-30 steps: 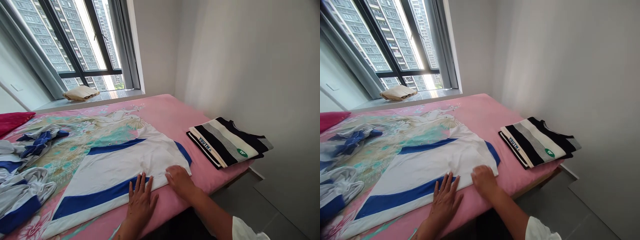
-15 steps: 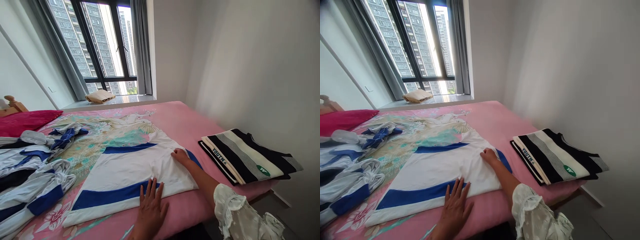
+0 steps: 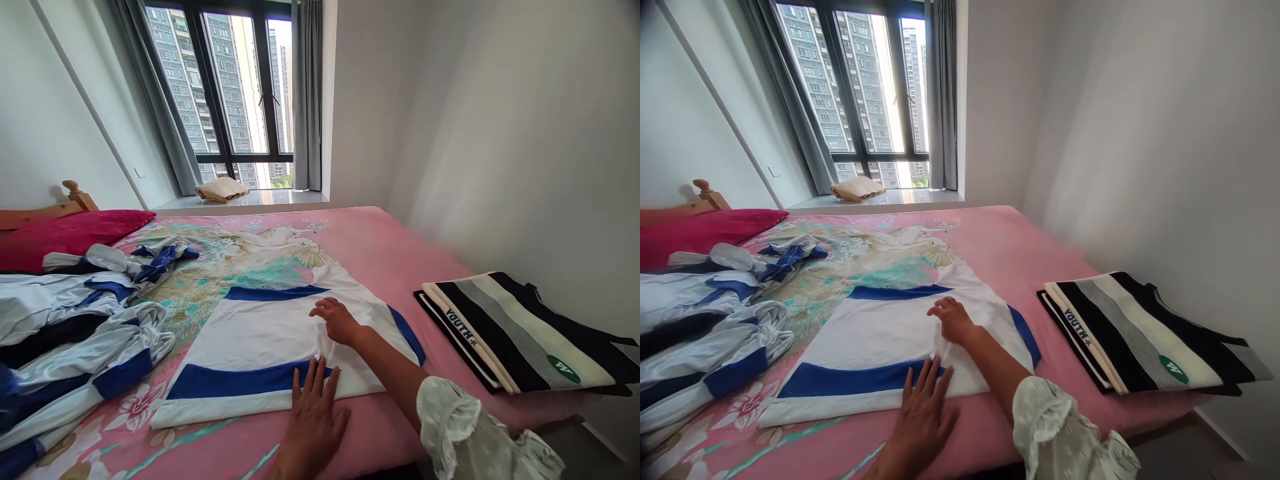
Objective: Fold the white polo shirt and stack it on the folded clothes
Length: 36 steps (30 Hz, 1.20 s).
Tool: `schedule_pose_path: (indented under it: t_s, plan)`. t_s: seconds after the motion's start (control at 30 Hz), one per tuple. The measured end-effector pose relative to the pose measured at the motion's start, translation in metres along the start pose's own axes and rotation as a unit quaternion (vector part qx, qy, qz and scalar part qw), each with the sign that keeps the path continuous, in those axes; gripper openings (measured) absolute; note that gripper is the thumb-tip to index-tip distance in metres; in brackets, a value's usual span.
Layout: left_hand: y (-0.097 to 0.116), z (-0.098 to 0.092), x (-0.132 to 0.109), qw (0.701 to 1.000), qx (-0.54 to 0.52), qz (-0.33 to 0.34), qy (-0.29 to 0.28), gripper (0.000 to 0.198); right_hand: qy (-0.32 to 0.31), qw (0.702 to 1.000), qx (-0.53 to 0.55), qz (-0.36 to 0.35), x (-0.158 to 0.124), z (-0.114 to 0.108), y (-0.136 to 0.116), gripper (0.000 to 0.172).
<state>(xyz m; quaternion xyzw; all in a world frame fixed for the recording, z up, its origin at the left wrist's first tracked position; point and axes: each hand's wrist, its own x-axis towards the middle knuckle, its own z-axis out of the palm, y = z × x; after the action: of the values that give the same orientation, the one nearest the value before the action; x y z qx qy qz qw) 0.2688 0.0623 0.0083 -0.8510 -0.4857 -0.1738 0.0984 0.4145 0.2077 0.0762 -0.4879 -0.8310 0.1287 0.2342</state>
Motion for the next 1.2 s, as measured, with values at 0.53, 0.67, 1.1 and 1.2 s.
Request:
schedule_pose_path:
  t_s: [0.53, 0.67, 1.1, 1.2]
  plan:
    - [0.0, -0.003, -0.002, 0.999, -0.039, -0.031, 0.017, 0.06, 0.011, 0.998, -0.053, 0.015, 0.021, 0.0, -0.005, 0.035]
    - [-0.002, 0.005, -0.002, 0.999, -0.022, -0.017, 0.018, 0.067, 0.076, 0.995, -0.044, -0.037, -0.02, 0.013, -0.022, 0.031]
    - [-0.004, 0.011, 0.001, 0.998, 0.027, 0.006, 0.051, 0.068, -0.003, 0.993, -0.12, -0.015, -0.071, 0.004, 0.022, 0.046]
    - [-0.005, 0.013, 0.001, 0.998, 0.028, 0.005, 0.05, 0.067, -0.046, 0.992, -0.117, 0.027, -0.072, 0.01, 0.019, 0.048]
